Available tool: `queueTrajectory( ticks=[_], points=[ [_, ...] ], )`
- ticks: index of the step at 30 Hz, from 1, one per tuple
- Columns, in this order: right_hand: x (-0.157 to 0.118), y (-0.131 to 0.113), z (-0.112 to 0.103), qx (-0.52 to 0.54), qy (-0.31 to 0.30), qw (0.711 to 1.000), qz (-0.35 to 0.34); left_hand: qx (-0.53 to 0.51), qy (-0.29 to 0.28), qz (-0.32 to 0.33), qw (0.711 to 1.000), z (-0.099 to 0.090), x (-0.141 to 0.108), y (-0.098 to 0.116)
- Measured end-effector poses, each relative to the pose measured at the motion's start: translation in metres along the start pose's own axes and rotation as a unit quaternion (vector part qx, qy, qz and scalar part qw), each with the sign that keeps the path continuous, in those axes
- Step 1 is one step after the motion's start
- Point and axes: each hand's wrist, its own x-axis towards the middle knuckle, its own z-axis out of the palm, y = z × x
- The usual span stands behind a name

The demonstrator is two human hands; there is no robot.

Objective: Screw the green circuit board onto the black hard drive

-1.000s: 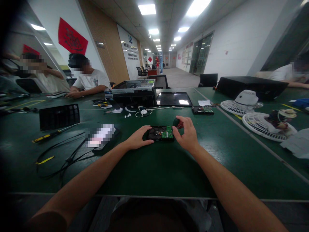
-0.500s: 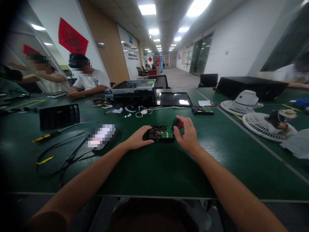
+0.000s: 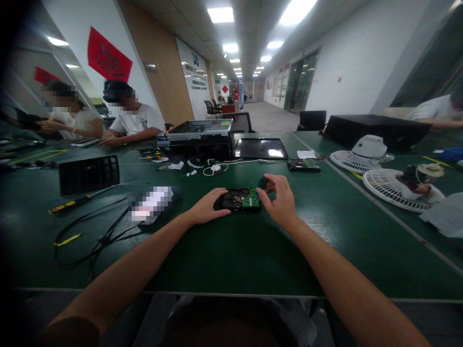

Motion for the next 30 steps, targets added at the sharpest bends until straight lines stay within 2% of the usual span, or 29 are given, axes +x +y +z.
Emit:
queueTrajectory(
  ticks=[8,13,19,30],
  points=[
    [-0.0045,-0.0013,0.0049,0.04,-0.031,0.998,0.029,-0.008,0.012,0.002,1.0,0.0025,0.0012,-0.0011],
    [-0.0062,0.0018,0.0085,0.087,-0.027,0.995,0.043,-0.007,0.009,-0.004,1.0,0.0025,0.0011,-0.0008],
    [-0.0063,0.0033,0.0086,0.031,-0.004,0.998,0.046,-0.001,0.006,0.002,1.0,0.0012,0.0002,0.0003],
    [-0.004,-0.0027,0.0043,-0.006,-0.018,1.0,0.023,-0.007,0.005,0.001,1.0,0.0002,0.0004,0.0008]
  ],
)
